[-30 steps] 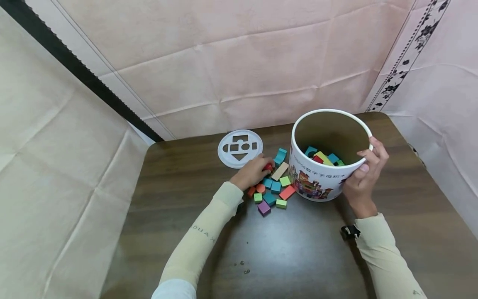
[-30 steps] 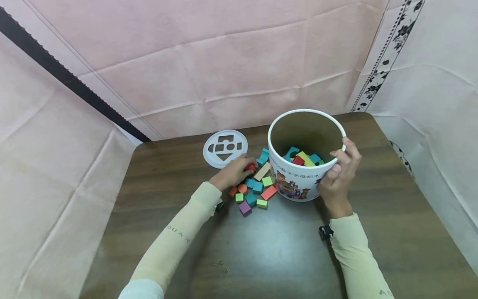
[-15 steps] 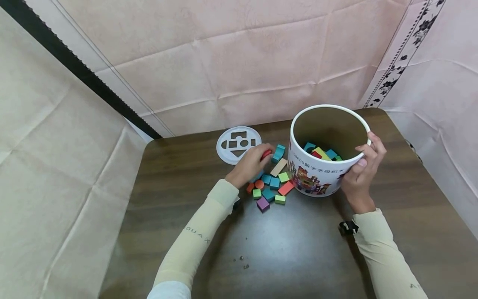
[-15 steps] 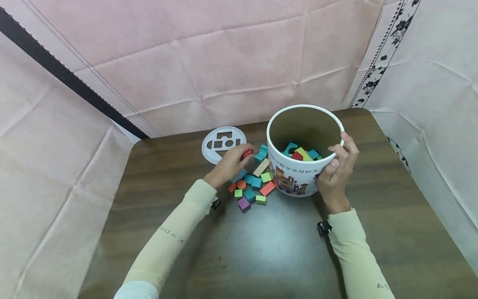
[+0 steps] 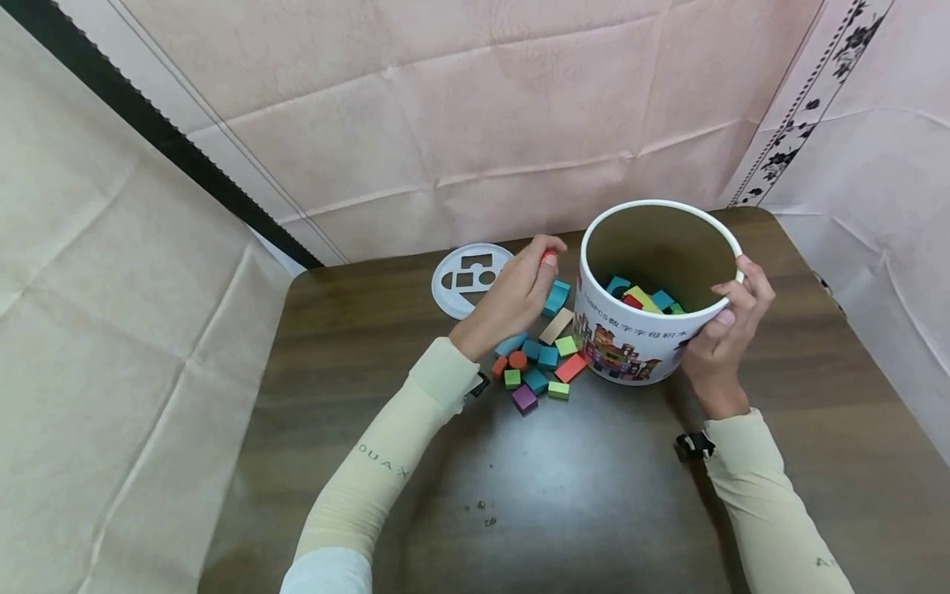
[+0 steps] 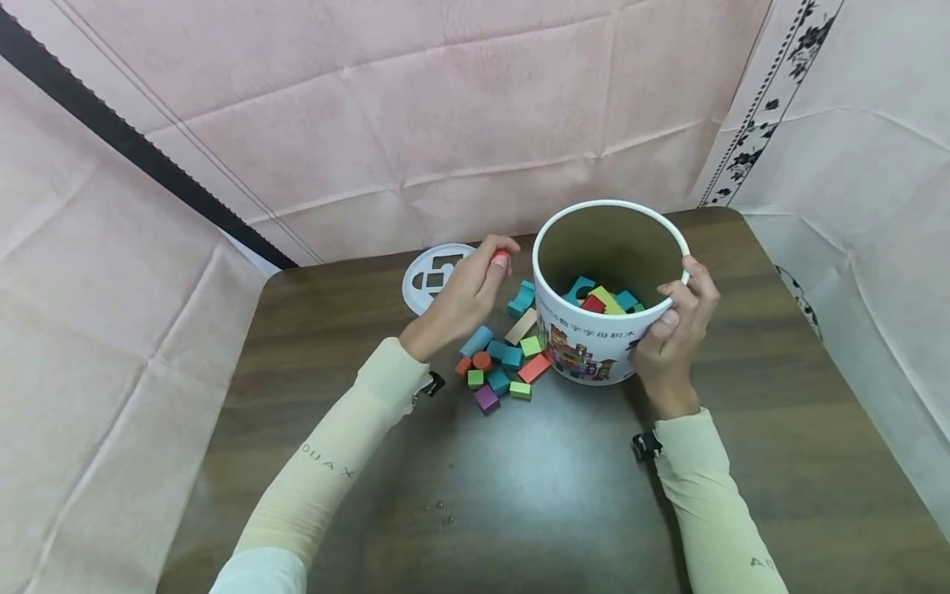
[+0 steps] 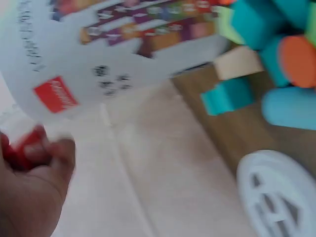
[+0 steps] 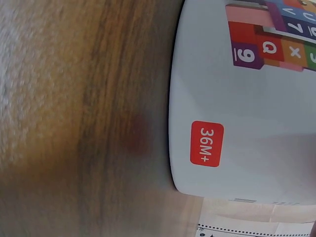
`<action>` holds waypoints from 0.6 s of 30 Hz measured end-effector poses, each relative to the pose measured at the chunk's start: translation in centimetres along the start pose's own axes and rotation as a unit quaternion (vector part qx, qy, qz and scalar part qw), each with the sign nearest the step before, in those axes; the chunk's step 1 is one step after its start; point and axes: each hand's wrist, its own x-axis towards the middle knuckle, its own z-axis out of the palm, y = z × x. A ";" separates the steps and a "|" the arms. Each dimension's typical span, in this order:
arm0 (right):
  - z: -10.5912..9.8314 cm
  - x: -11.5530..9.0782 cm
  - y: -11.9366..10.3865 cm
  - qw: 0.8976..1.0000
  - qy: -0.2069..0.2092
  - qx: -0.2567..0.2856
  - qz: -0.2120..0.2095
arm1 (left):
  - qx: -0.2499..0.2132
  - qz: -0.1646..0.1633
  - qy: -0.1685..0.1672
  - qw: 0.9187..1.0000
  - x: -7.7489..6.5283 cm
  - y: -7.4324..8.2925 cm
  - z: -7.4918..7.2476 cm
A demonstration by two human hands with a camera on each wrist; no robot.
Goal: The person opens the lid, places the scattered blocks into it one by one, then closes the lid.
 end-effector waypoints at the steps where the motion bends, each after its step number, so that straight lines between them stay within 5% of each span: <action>1: -0.1 0.0 0.1 1.000 -0.002 -0.002 0.000 | 0.007 0.007 0.004 1.000 0.2 0.7 -0.2; 5: -0.3 -0.2 0.3 1.000 -0.011 -0.008 0.000 | 0.055 0.027 -0.011 0.998 1.3 3.1 -0.7; 12: -0.3 -0.1 0.2 1.000 -0.011 -0.010 -0.004 | 0.155 0.082 -0.118 0.978 3.6 6.5 -0.4; 15: -0.2 0.1 0.1 1.000 -0.004 -0.005 -0.008 | 0.165 0.103 -0.163 0.967 5.0 7.0 0.1; 18: -0.1 0.0 0.3 1.000 -0.007 -0.003 -0.010 | 0.147 0.094 -0.195 0.965 6.4 7.0 0.7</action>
